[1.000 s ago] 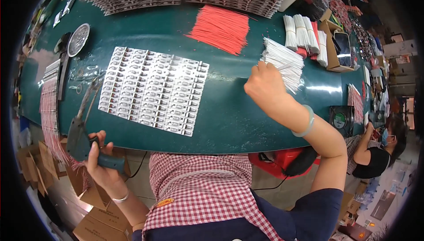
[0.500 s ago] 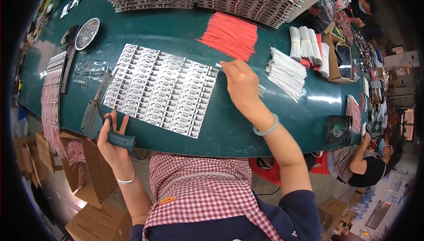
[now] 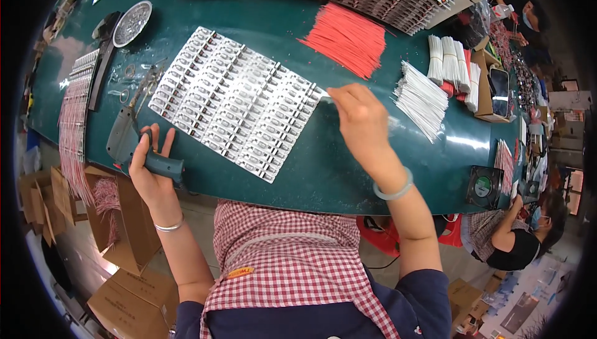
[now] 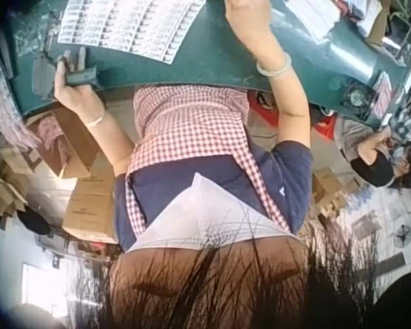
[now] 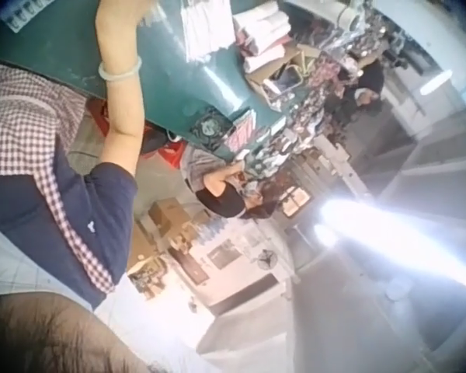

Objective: The person positions wires onto a circuit panel and solders them using a handheld soldering tool. They then move the finished panel onto a stack, place a new panel onto the table, and solder wires onto it.

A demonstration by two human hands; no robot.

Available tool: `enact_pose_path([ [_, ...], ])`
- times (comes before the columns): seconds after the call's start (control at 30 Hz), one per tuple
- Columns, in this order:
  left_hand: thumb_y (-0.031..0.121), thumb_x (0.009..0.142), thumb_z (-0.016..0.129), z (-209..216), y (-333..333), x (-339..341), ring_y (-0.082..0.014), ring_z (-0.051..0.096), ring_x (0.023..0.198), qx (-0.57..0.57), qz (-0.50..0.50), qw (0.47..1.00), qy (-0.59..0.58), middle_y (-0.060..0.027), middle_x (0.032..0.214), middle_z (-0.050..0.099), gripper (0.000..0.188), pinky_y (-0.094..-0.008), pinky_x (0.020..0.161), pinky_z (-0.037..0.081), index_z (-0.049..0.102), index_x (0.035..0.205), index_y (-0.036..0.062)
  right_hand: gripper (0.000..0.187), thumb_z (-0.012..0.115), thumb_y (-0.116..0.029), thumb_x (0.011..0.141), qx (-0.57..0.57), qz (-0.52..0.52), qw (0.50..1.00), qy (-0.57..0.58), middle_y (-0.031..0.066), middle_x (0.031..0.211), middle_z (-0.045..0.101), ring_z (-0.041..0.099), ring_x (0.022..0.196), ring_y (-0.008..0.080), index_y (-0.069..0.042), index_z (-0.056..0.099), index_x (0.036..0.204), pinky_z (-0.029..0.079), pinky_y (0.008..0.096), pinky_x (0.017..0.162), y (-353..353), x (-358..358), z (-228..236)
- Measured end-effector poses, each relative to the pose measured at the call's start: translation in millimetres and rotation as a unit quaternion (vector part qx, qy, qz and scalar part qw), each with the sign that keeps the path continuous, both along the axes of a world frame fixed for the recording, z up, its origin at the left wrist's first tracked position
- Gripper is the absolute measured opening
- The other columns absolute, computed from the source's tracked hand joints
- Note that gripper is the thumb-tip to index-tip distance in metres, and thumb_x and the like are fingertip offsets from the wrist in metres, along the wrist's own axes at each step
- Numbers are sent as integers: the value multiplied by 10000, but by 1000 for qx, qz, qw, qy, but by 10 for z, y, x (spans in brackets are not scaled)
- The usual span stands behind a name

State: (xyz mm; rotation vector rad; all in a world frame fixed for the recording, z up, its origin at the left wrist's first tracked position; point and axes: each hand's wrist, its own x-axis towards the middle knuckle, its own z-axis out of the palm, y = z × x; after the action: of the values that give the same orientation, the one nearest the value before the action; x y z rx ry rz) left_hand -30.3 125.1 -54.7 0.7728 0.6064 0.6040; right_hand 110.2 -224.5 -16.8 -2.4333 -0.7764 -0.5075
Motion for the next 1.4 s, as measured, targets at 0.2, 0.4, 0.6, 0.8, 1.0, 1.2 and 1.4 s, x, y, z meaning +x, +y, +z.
enact_pose_path([
  [0.2,-20,886,623,139,-152,-207,-307,640,1106,41,-14,999,-19,-155,1090,650,265,-552,1024,511,604,1148,-56,65,696,-110,599,-425,58,901,-67,50,653,535,575,754,209,-74,680,651,425,321,583,39,-313,421],
  [0.4,-13,858,637,296,-516,-511,-320,637,1110,65,-93,994,-9,-167,1078,640,327,-472,909,595,575,1175,-61,114,697,-97,591,-449,93,887,-46,61,673,535,558,750,216,-53,691,696,430,325,588,160,-409,262],
  [0.6,68,856,687,331,-599,-998,-236,637,886,25,-173,984,30,-189,1121,627,408,-357,677,587,540,1214,-61,244,682,7,701,-63,120,990,39,99,858,638,595,767,257,-7,701,944,499,347,640,40,-852,181],
  [0.8,138,785,774,332,-835,-1436,-137,506,488,115,-245,948,167,-199,1078,631,497,-249,415,394,561,1180,-74,315,692,105,728,92,64,989,98,111,902,652,608,753,260,19,697,1032,505,347,614,367,-1428,-272],
  [1.0,-15,835,733,243,-930,-1842,-167,596,651,310,-318,870,214,-154,1109,653,372,-283,565,474,599,1181,-52,305,695,97,724,89,60,992,68,123,932,657,610,750,259,37,693,1024,510,342,611,409,-1515,-350],
  [1.2,38,732,798,315,-1033,-1647,-265,702,750,577,-301,746,143,-148,908,693,258,-314,671,562,716,967,-32,312,685,82,694,60,67,995,46,127,935,655,612,760,259,52,690,1005,517,345,616,413,-1513,-350],
  [1.4,27,731,789,311,-1038,-1587,-250,698,742,613,-290,727,108,-147,894,684,248,-305,666,559,709,955,-42,316,674,69,691,56,71,995,42,129,940,650,607,772,261,60,681,1007,517,349,627,406,-1516,-374],
])
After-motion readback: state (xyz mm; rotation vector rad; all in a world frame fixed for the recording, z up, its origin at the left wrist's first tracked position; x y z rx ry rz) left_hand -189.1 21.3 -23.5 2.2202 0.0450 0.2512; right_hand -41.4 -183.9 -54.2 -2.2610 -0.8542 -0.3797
